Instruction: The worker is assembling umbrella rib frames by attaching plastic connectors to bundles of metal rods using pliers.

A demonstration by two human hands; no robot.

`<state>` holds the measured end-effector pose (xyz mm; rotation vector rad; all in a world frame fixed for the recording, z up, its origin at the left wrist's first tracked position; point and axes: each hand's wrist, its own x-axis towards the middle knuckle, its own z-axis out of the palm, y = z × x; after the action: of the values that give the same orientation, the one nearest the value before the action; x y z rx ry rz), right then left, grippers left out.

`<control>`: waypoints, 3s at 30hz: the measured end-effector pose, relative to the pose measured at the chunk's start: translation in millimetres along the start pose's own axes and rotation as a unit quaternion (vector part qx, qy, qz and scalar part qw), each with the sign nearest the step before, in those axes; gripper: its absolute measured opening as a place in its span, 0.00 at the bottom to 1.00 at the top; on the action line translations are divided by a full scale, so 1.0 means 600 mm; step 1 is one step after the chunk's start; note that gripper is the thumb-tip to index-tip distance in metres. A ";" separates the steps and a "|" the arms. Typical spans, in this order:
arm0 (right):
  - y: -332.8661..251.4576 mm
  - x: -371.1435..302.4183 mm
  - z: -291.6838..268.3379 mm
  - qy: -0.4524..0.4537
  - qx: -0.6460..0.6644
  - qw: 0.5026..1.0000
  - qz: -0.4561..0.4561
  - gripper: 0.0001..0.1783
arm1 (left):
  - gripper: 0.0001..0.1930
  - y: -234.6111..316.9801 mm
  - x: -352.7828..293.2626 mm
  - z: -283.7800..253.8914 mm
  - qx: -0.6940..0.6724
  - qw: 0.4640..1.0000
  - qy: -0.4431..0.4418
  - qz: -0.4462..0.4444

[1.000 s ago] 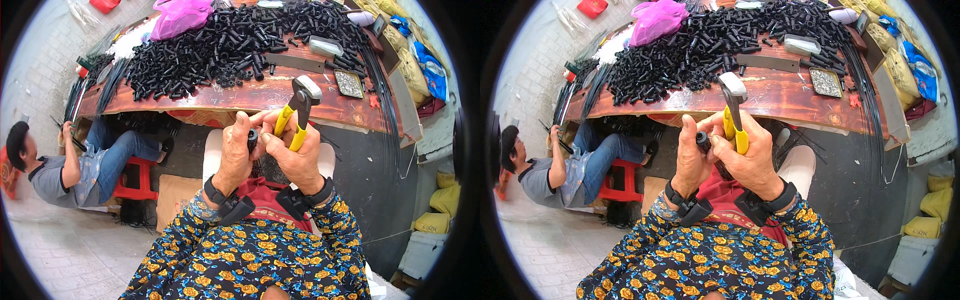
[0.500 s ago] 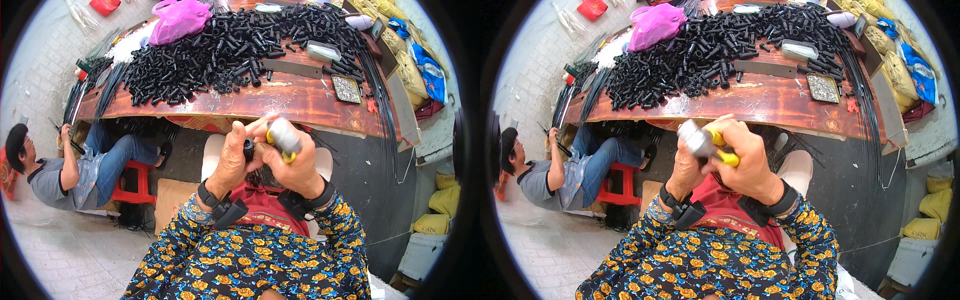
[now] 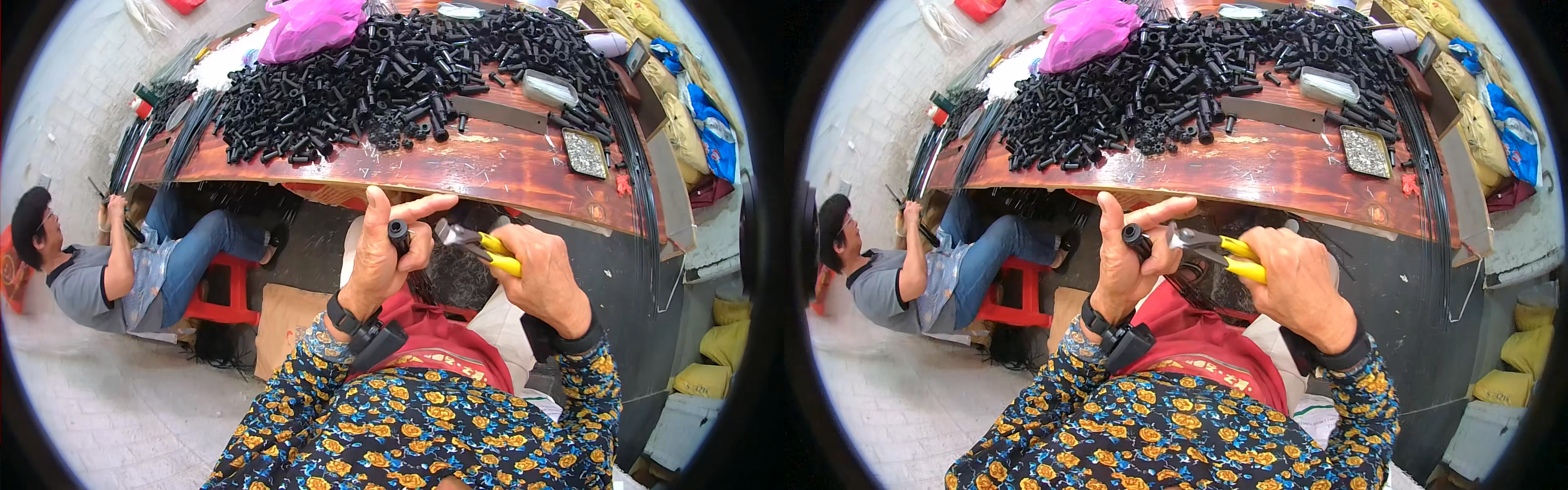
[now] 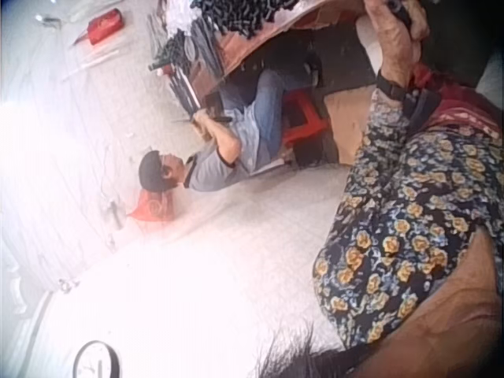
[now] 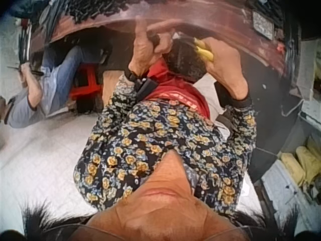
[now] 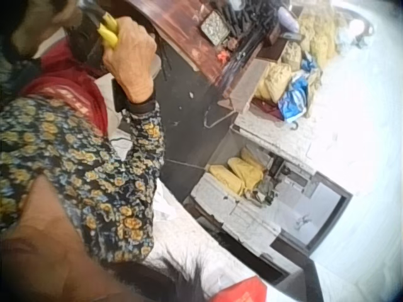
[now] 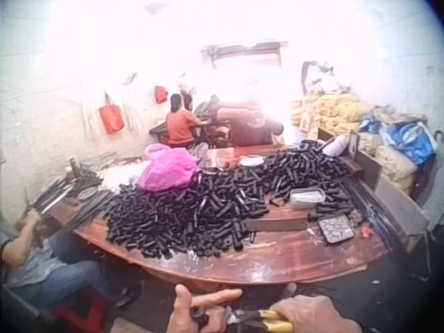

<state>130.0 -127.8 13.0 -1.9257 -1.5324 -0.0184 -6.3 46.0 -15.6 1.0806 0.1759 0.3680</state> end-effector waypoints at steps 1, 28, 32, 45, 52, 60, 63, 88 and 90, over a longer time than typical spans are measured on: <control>0.004 -0.005 -0.002 -0.038 -0.045 0.998 0.006 0.13 | 0.51 -0.002 0.000 -0.003 0.001 1.000 0.002 -0.001; -0.045 0.009 -0.002 -0.037 -0.274 0.961 -0.022 0.33 | 0.49 -0.010 -0.016 0.003 0.031 0.997 0.070 -0.034; -0.052 0.013 0.005 -0.027 -0.293 0.955 -0.022 0.23 | 0.51 0.001 -0.021 0.009 0.046 0.994 0.086 -0.041; -0.040 0.010 0.002 -0.067 -0.153 0.986 0.002 0.14 | 0.46 -0.005 -0.025 -0.007 -0.022 0.997 0.079 0.001; -0.063 0.033 -0.028 -0.068 -0.307 0.949 -0.032 0.07 | 0.48 0.009 -0.022 0.011 0.030 0.994 0.100 -0.015; -0.055 0.041 0.004 -0.019 -0.325 0.945 -0.010 0.07 | 0.46 0.008 -0.002 0.008 -0.008 0.990 0.138 0.041; -0.016 0.042 0.004 0.016 -0.269 0.963 0.007 0.11 | 0.46 0.062 0.003 -0.012 -0.034 0.981 0.150 0.118; 0.181 -0.037 -0.021 0.044 -0.207 0.966 0.148 0.15 | 0.39 0.009 -0.290 -0.406 0.333 0.788 0.517 0.002; 0.151 -0.051 -0.020 0.033 -0.181 0.966 0.181 0.14 | 0.38 -0.055 -0.307 -0.432 0.374 0.765 0.522 -0.057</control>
<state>203.7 -168.5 -33.7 -2.4444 -1.1722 -0.2138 -251.7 177.0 -172.4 1.5267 1.4932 0.8053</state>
